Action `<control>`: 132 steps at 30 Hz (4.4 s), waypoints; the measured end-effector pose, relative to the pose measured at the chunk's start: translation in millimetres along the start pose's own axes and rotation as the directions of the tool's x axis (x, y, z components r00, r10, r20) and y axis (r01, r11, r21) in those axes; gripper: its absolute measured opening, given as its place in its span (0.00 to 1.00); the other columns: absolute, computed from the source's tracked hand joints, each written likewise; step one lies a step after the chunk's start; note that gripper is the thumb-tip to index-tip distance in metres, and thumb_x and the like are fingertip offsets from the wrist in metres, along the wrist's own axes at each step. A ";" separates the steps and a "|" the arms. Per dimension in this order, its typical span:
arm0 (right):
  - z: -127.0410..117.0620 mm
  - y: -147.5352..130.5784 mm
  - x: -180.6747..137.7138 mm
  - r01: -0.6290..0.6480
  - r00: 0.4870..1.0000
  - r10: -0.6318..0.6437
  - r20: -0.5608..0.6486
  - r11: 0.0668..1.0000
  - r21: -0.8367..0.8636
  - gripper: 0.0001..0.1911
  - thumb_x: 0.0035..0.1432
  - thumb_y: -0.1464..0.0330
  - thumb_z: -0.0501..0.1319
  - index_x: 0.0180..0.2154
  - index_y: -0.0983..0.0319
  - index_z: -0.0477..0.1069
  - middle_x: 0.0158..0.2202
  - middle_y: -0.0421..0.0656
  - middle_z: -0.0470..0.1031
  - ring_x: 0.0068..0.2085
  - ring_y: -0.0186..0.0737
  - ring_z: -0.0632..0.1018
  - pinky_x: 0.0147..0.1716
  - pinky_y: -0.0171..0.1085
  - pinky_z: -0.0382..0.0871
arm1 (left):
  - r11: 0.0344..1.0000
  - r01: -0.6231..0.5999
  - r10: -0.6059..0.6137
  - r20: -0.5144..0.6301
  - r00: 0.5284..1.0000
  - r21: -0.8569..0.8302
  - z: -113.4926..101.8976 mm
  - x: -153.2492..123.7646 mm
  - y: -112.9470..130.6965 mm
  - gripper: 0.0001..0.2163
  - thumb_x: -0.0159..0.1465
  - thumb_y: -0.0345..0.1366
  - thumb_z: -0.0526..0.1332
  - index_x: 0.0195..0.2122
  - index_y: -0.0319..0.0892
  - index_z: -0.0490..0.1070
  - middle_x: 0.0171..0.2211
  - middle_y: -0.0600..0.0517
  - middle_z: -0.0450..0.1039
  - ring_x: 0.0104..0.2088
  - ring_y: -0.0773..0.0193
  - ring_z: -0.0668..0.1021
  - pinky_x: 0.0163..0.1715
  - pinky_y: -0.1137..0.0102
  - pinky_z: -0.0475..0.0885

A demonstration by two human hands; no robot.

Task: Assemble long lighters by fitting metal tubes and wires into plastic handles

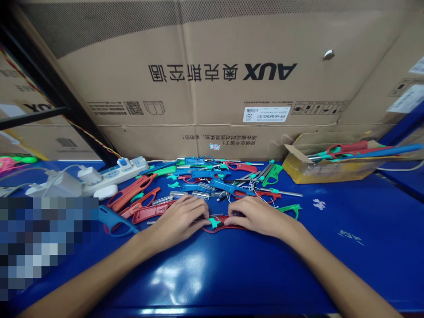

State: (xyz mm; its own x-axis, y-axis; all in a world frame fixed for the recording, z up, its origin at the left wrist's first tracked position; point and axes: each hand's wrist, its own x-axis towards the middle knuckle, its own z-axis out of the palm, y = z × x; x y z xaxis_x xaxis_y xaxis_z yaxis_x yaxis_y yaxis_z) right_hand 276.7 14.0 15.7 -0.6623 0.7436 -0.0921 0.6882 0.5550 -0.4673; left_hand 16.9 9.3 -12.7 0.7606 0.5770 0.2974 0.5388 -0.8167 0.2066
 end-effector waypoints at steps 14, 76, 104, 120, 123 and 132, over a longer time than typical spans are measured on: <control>-0.2 -2.2 -0.2 0.013 1.000 -0.013 -0.011 1.000 -0.014 0.19 0.68 0.53 0.56 0.33 0.60 0.73 0.32 0.40 0.76 0.32 0.35 0.74 0.30 0.35 0.58 | 1.000 0.022 -0.022 0.041 0.999 -0.012 -0.8 0.6 0.9 0.06 0.72 0.39 0.59 0.41 0.42 0.69 0.40 0.53 0.73 0.41 0.61 0.76 0.42 0.64 0.67; 4.7 -4.8 -3.7 0.004 0.999 -0.008 -0.045 0.996 -0.084 0.20 0.69 0.53 0.54 0.32 0.59 0.71 0.31 0.40 0.76 0.33 0.38 0.76 0.30 0.36 0.59 | 1.000 -0.015 0.015 0.073 0.997 0.007 -7.2 -1.1 6.8 0.10 0.75 0.38 0.53 0.42 0.41 0.70 0.41 0.49 0.71 0.41 0.60 0.75 0.41 0.65 0.72; 4.1 -6.9 -3.9 0.002 0.999 -0.007 -0.047 0.995 -0.097 0.19 0.69 0.54 0.55 0.32 0.59 0.71 0.31 0.40 0.76 0.33 0.37 0.76 0.30 0.36 0.59 | 1.000 -0.009 0.007 0.101 0.995 0.017 -7.0 -1.4 7.3 0.09 0.75 0.38 0.53 0.43 0.41 0.69 0.42 0.49 0.71 0.42 0.59 0.74 0.43 0.64 0.72; 4.1 -7.5 -3.2 -0.013 0.999 0.009 -0.031 0.993 -0.122 0.19 0.70 0.54 0.54 0.32 0.60 0.70 0.32 0.40 0.76 0.34 0.38 0.77 0.31 0.36 0.60 | 1.000 -0.007 0.005 0.106 0.994 0.018 -6.3 -1.4 7.0 0.09 0.75 0.38 0.52 0.43 0.41 0.69 0.41 0.49 0.70 0.42 0.59 0.74 0.43 0.64 0.72; 3.7 -7.5 -2.8 -0.011 0.999 0.007 -0.035 0.993 -0.116 0.19 0.70 0.54 0.55 0.32 0.60 0.70 0.32 0.40 0.76 0.34 0.38 0.76 0.31 0.36 0.60 | 1.000 -0.009 0.006 0.107 0.994 0.021 -6.7 -1.6 7.0 0.09 0.75 0.38 0.52 0.43 0.41 0.69 0.42 0.49 0.70 0.42 0.59 0.74 0.43 0.64 0.72; 4.8 -6.1 -2.6 -0.003 0.999 -0.002 -0.042 0.993 -0.114 0.19 0.69 0.54 0.55 0.33 0.60 0.71 0.31 0.40 0.76 0.33 0.38 0.77 0.31 0.36 0.60 | 1.000 -0.003 0.000 0.107 0.994 0.028 -6.6 -1.2 7.0 0.08 0.75 0.38 0.53 0.43 0.41 0.69 0.42 0.50 0.70 0.42 0.59 0.74 0.43 0.64 0.72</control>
State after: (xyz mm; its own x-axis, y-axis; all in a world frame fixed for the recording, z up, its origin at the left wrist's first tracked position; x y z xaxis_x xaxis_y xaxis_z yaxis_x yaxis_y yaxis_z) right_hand 272.8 6.9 14.6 -0.6506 0.7575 -0.0536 0.7193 0.5921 -0.3634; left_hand 17.3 2.8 -5.5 0.7948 0.5744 0.1956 0.5467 -0.8178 0.1799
